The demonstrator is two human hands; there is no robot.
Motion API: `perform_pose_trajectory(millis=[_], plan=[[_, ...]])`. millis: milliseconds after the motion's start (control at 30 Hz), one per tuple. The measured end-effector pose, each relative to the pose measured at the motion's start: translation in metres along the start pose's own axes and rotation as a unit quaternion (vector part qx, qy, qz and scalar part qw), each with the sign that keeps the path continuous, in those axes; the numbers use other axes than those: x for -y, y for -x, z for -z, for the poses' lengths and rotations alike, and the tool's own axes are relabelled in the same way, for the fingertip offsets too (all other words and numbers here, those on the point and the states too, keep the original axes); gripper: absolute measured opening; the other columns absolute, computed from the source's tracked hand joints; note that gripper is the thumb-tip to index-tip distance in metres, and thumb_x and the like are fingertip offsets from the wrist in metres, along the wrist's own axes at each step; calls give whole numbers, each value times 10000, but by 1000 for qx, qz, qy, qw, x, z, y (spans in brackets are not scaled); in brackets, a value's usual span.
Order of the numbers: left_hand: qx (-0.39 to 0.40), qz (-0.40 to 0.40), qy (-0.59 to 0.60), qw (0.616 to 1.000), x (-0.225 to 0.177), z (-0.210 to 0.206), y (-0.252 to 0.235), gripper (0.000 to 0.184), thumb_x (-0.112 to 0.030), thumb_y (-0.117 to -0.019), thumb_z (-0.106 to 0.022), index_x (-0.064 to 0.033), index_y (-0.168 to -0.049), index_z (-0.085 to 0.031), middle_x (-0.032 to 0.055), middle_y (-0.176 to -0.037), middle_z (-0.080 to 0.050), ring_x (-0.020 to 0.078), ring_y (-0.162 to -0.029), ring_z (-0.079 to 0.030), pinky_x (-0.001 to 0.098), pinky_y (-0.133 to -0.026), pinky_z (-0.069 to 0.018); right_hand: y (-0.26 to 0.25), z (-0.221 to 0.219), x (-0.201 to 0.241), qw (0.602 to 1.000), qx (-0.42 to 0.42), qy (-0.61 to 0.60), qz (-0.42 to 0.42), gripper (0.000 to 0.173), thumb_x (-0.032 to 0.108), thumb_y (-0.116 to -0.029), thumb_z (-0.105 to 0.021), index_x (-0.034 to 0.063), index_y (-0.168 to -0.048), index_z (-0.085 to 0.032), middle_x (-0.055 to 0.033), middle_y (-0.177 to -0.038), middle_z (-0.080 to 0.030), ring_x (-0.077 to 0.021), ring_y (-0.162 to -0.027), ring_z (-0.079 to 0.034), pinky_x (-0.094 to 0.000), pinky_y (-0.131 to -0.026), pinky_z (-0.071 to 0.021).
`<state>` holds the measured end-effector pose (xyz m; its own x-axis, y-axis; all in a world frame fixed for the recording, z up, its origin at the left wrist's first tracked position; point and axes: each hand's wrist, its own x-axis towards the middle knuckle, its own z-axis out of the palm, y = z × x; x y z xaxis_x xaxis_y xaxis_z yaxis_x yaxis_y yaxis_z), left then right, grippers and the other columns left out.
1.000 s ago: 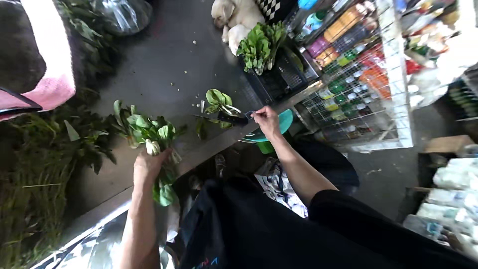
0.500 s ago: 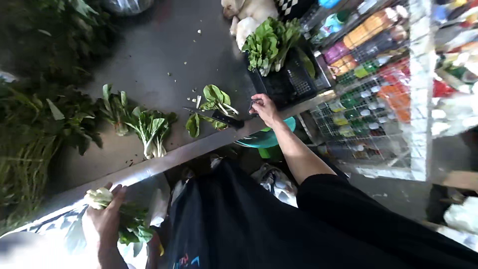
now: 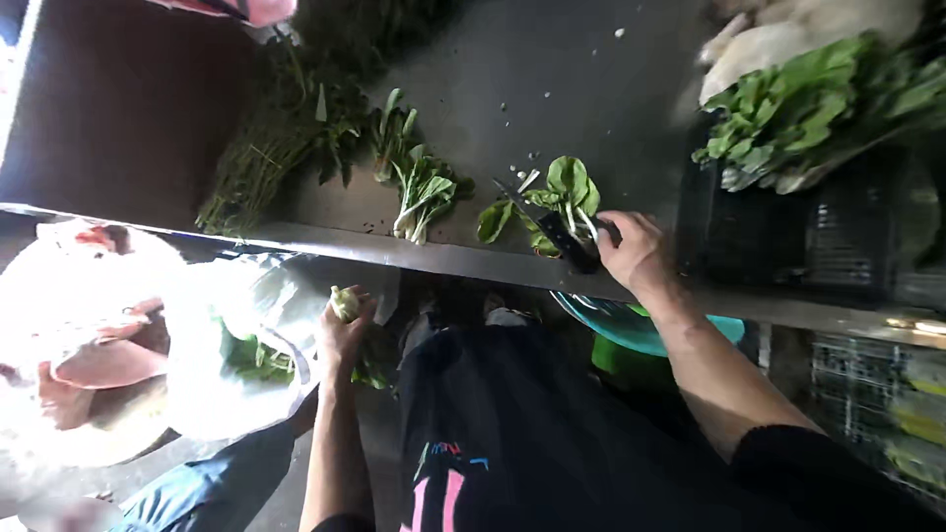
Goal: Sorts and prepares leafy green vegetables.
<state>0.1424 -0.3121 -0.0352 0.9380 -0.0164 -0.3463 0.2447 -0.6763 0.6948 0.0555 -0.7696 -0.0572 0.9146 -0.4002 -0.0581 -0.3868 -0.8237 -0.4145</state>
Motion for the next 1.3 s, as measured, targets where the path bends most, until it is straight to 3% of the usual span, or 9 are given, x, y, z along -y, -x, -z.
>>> perform_pose_trajectory(millis=[167, 267, 400, 467, 600, 733, 933, 1167, 1300], plan=[[6, -26, 11, 1000, 3, 2, -7, 426, -322, -876, -757, -128, -1248, -679, 1, -1033, -759, 99, -941, -718, 391, -882, -589, -49, -45, 124, 971, 30, -93, 220, 247, 127, -996, -607, 60, -1205, -721, -145, -1183, -722, -318, -1167, -668, -486, -1051, -522], [17, -56, 5, 998, 2, 19, -11, 415, -334, -883, -748, -150, -1248, -681, -5, -1026, -756, 92, -933, -715, 384, -877, -588, -76, -103, 194, 941, 68, -80, 323, 293, 51, -956, -621, 137, -1211, -738, -120, -1235, -696, -331, -1215, -628, -523, -1047, -503], [-11, -112, 36, 993, 22, 46, -17, 426, -332, -870, -746, -123, -1236, -684, -8, -1027, -759, 78, -941, -715, 362, -880, -590, -100, -141, 248, 924, 183, 42, 334, 441, -13, -934, -613, 229, -1286, -724, -108, -1491, -549, -362, -1456, -402, -604, -1178, -313], [-15, -110, 56, 992, 37, 59, -21, 420, -325, -869, -743, -119, -1230, -685, -6, -1033, -754, 76, -945, -710, 358, -879, -585, -113, -150, 250, 918, 205, 79, 330, 337, 16, -958, -597, 193, -1201, -751, -86, -1507, -543, -360, -1497, -345, -633, -1201, -256], [-12, -91, 93, 991, 69, 77, -33, 403, -328, -852, -756, -129, -1198, -702, -4, -1012, -751, 89, -921, -711, 382, -860, -591, -124, -122, 245, 941, 63, -12, 333, 184, 111, -985, -638, 142, -1128, -748, -69, -1269, -697, -323, -1323, -558, -598, -1071, -447], [16, -68, 127, 989, 84, 83, -51, 418, -316, -826, -774, -118, -1186, -697, 20, -1013, -737, 110, -921, -705, 398, -853, -588, -116, -100, 251, 949, -66, -38, 306, 182, 157, -1007, -639, 156, -1138, -765, -73, -1178, -722, -273, -1172, -645, -456, -1035, -507], [81, -85, 90, 989, 74, 80, -64, 440, -321, -845, -757, -110, -1224, -684, 50, -1032, -738, 146, -935, -707, 433, -872, -578, -67, -147, 229, 949, 94, -15, 299, 490, -70, -949, -560, 106, -1402, -619, -118, -1458, -589, -303, -1366, -546, -485, -1146, -443], [153, -52, 74, 984, 78, 65, -69, 404, -307, -852, -748, -148, -1220, -690, 15, -1028, -745, 118, -931, -708, 411, -875, -578, -60, -158, 223, 967, 20, 49, 247, 542, -33, -959, -540, 242, -1418, -625, -130, -1451, -574, -366, -1342, -533, -566, -1068, -467], [171, -63, 148, 972, 70, 64, -68, 392, -264, -846, -768, -129, -1207, -698, 8, -993, -749, 105, -898, -713, 375, -844, -596, -83, -161, 246, 966, 104, 74, 226, 485, 22, -961, -602, 309, -1345, -675, -101, -1580, -448, -415, -1417, -428, -652, -1081, -402]])
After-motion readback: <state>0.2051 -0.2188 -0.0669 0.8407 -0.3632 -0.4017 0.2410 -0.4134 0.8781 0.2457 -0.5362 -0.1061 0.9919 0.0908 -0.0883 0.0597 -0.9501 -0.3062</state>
